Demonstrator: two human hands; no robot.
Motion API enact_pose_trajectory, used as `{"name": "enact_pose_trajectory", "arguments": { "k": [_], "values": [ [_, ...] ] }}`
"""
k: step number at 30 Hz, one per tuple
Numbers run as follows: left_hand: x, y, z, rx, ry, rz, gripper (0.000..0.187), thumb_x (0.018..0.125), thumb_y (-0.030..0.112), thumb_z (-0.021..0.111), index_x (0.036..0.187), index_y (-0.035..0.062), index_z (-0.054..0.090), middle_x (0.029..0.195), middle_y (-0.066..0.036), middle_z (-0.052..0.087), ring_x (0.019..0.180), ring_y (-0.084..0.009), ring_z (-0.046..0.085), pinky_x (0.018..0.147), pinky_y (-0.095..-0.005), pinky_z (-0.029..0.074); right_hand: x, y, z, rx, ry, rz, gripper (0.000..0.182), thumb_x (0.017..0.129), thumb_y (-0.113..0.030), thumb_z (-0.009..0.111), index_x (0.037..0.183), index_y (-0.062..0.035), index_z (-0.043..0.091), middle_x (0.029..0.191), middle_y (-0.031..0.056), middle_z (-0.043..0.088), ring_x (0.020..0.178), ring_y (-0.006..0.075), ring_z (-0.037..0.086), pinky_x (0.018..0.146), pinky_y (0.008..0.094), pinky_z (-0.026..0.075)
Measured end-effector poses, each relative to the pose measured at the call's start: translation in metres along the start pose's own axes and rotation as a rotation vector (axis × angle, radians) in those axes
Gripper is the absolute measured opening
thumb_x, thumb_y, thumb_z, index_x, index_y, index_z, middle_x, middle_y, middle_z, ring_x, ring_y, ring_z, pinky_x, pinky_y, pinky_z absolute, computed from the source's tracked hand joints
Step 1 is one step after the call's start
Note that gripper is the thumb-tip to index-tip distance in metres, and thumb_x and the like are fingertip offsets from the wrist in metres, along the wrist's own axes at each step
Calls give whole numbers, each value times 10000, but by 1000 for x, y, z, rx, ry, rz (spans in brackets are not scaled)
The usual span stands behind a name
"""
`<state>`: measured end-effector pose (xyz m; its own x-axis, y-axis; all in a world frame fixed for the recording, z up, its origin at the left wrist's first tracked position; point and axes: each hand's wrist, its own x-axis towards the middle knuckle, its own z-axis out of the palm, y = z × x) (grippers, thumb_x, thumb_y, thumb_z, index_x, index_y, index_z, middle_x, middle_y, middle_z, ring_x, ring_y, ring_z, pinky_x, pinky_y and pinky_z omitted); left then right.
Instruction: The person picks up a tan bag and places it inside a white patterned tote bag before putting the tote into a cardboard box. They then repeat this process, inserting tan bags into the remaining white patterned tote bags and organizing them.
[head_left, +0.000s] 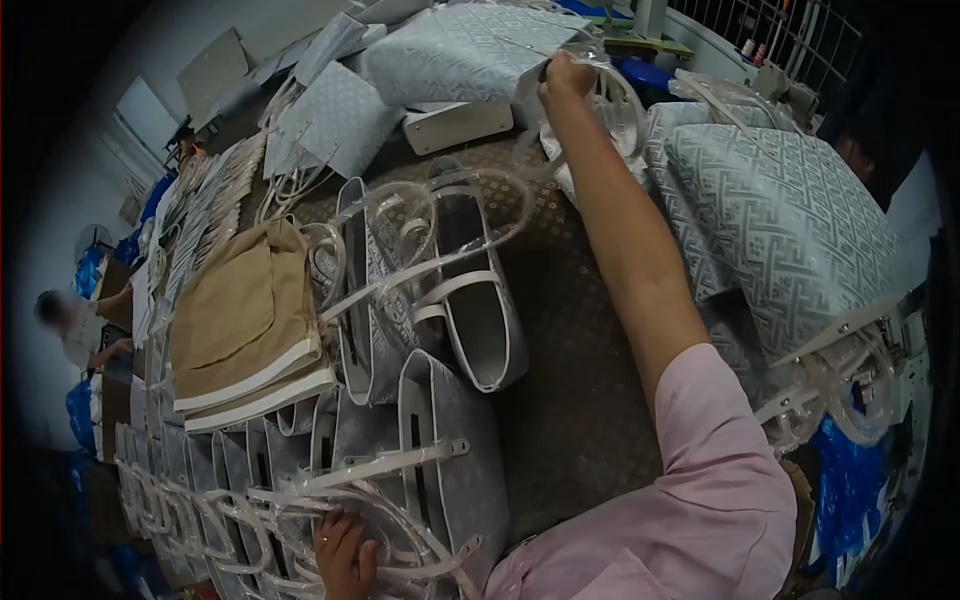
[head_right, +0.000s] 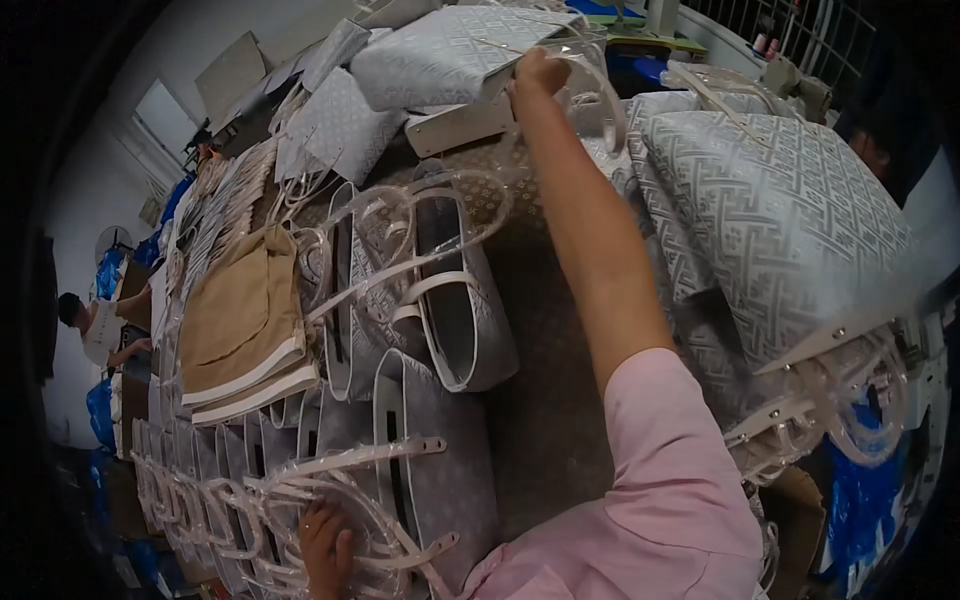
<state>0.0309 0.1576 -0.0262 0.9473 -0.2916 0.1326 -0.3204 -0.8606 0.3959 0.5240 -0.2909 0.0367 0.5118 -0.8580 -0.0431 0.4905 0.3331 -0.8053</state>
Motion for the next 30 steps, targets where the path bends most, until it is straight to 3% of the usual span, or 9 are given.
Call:
{"name": "enact_pose_trajectory", "arguments": {
  "k": [3, 5, 7, 13, 16, 19, 21, 25, 30],
  "values": [
    [7, -3, 3, 24, -10, -48, 237, 803, 174, 593, 955, -7, 608, 1082, -157, 587, 1122, -384, 486, 962, -474, 357, 16, -9, -1, -174, 74, -16, 181, 785, -78, 562, 866, 82, 583, 878, 181, 633, 721, 250, 641, 568, 387, 485],
    [12, -4, 5, 34, -17, -72, 236, 803, 174, 593, 954, -7, 608, 1081, -157, 588, 1121, -384, 486, 962, -474, 357, 88, 37, 13, -346, 194, -280, 276, 802, -163, 537, 851, 103, 593, 897, 226, 642, 777, 305, 657, 610, 405, 501],
    [16, -3, 4, 37, -30, -97, 236, 803, 174, 593, 953, -8, 608, 1080, -157, 588, 1120, -384, 486, 961, -474, 358, 77, 18, 3, -575, 44, -301, 363, 819, -230, 508, 886, 114, 602, 960, 260, 635, 832, 331, 651, 684, 395, 505],
    [25, -2, 6, 43, -56, -144, 233, 802, 173, 593, 949, -8, 609, 1077, -157, 589, 1118, -385, 487, 960, -474, 359, 174, 47, -6, -545, 292, -613, 468, 876, -356, 509, 983, 83, 628, 991, 262, 629, 893, 346, 627, 768, 408, 477],
    [27, -2, 5, 54, -49, -151, 232, 802, 173, 593, 947, -8, 609, 1076, -157, 590, 1117, -385, 488, 959, -474, 359, 157, 56, -20, -399, 372, -425, 417, 928, -312, 406, 922, 28, 647, 952, 280, 618, 886, 411, 592, 798, 467, 465],
    [25, -1, 4, 63, -36, -147, 231, 802, 172, 593, 945, -8, 609, 1074, -158, 591, 1116, -386, 488, 958, -475, 360, 122, 94, -68, -338, 465, -358, 432, 919, -329, 453, 1189, -1, 530, 1088, 264, 584, 933, 397, 599, 812, 447, 477],
    [19, -1, 6, 72, -29, -134, 231, 801, 172, 594, 944, -8, 609, 1073, -158, 591, 1115, -386, 489, 957, -475, 360, 105, 143, -105, -188, 503, -22, 560, 874, -324, 526, 1312, -1, 394, 1239, 211, 518, 1059, 369, 555, 898, 409, 455],
    [8, -5, 13, 94, 24, -114, 229, 801, 172, 594, 942, -8, 609, 1071, -158, 592, 1114, -387, 489, 956, -475, 361, 92, 249, -200, -382, 120, 69, 543, 800, -97, 543, 1303, 22, 374, 1153, 199, 558, 990, 298, 596, 813, 360, 491],
    [1, 4, 12, 95, 64, -73, 198, 806, 130, 587, 946, -7, 608, 1087, -160, 587, 1115, -380, 492, 967, -476, 358, -70, 152, -249, -11, -88, 305, 362, 878, -87, 504, 1216, 28, 446, 990, 149, 615, 819, 217, 631, 636, 287, 504]
  ]
}}
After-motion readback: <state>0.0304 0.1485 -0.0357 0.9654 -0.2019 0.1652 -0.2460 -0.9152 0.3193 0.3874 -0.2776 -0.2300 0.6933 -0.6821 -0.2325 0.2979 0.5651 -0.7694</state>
